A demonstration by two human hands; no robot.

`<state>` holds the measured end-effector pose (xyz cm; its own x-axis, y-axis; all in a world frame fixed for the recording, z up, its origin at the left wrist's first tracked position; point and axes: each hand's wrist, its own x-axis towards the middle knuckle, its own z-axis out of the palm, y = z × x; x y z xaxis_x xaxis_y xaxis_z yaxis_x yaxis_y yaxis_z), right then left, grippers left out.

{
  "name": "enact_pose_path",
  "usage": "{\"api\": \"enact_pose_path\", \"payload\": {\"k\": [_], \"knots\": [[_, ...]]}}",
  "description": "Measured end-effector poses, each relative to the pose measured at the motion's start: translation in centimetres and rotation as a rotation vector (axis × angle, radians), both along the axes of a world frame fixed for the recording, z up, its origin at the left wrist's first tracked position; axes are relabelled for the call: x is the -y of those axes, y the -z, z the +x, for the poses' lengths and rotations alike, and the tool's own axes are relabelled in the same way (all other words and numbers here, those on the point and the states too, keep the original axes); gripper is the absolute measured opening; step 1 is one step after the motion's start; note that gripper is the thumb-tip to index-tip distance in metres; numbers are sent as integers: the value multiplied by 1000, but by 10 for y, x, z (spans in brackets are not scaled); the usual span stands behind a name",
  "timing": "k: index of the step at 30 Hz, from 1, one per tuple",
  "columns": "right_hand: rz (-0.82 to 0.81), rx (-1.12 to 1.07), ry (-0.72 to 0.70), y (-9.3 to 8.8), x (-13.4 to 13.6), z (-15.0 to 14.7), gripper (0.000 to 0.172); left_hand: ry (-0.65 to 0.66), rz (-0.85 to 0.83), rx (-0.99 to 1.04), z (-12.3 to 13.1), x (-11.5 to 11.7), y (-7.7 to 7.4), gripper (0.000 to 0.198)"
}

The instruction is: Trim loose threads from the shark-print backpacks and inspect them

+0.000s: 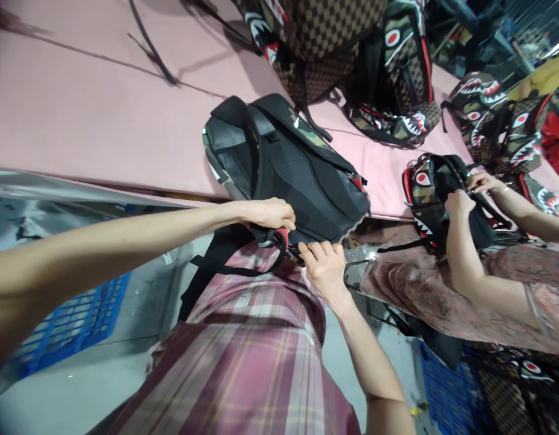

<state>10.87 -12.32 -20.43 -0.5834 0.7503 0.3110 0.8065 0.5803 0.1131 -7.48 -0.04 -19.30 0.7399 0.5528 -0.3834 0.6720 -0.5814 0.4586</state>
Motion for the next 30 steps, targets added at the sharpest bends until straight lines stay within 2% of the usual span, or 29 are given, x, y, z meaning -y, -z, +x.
{"api": "enact_pose_path", "payload": {"k": [7, 12, 21, 30], "knots": [[-12, 8, -9, 3, -2, -2, 18, -12, 1, -17, 0, -1, 3, 30], [-54, -58, 70, 2, 0, 2, 19, -6, -20, 26, -2, -3, 9, 30], [-73, 53, -10, -3, -1, 0, 21, -20, -65, 50, -5, 1, 1, 26], [-80, 67, -50, 2, -3, 1, 21, 12, -122, 146, -9, -5, 12, 24]]}}
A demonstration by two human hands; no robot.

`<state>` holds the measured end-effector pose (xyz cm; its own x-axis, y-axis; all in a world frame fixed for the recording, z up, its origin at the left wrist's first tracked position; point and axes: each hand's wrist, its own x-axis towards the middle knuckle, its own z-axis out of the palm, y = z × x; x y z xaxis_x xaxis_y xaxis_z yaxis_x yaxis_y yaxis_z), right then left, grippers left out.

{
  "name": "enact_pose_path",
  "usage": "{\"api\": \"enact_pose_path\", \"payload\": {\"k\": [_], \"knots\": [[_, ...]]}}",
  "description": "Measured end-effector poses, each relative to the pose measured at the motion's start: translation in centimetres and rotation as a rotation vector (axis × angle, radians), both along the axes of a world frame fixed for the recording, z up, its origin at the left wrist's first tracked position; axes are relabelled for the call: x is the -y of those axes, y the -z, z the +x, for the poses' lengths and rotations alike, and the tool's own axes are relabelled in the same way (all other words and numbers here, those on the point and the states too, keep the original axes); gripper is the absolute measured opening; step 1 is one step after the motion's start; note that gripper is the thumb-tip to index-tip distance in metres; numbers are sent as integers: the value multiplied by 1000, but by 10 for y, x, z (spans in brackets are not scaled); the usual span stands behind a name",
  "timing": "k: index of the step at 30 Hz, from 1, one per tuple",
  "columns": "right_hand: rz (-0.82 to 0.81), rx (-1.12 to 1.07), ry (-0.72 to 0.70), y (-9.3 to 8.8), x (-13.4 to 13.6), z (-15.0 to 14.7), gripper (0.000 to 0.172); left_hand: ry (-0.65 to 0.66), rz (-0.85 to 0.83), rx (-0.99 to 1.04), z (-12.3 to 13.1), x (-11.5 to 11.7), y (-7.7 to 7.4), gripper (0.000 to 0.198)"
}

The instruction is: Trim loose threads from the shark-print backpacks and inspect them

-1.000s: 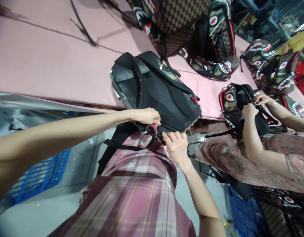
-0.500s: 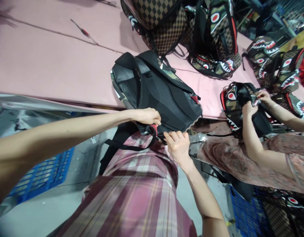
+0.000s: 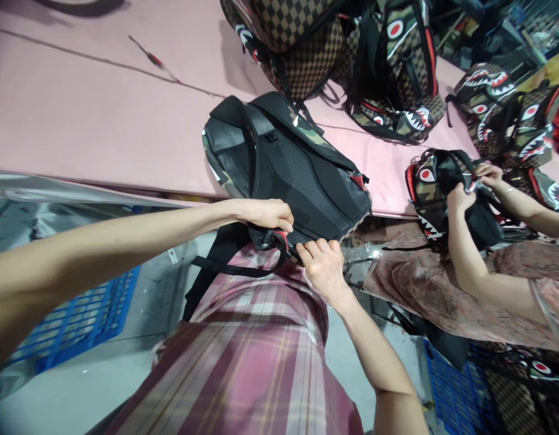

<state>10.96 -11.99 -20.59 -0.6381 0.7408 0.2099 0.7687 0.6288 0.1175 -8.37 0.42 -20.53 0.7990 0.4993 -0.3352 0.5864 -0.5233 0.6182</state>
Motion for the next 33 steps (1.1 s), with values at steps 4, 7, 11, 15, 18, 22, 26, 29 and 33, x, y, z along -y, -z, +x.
{"api": "enact_pose_path", "payload": {"k": [4, 7, 11, 15, 18, 22, 26, 29, 33], "knots": [[-12, -29, 23, -1, 1, 1, 20, 0, -18, -1, 0, 0, -1, 26], [-1, -38, 33, -2, 2, 2, 20, -6, -25, -15, -1, 0, -2, 25], [9, -35, 5, -1, 1, 2, 21, -1, -20, -7, -1, 1, -2, 26], [17, -4, -2, 1, 1, -1, 22, -1, -16, -14, 0, 1, -1, 26], [49, 14, -6, 2, 2, -6, 22, 18, -22, 5, -1, 1, -2, 25], [57, 2, 15, 8, 4, -10, 22, 68, -95, 10, -4, 2, -11, 18], [-28, -105, 100, 12, 5, -1, 19, 100, -163, -21, -9, 3, -19, 16], [-84, -199, 156, 12, 8, 7, 18, 133, -167, -40, -9, 4, -21, 18], [-37, -127, 107, 13, 13, 6, 20, 124, -153, -43, -8, 5, -21, 19]]}}
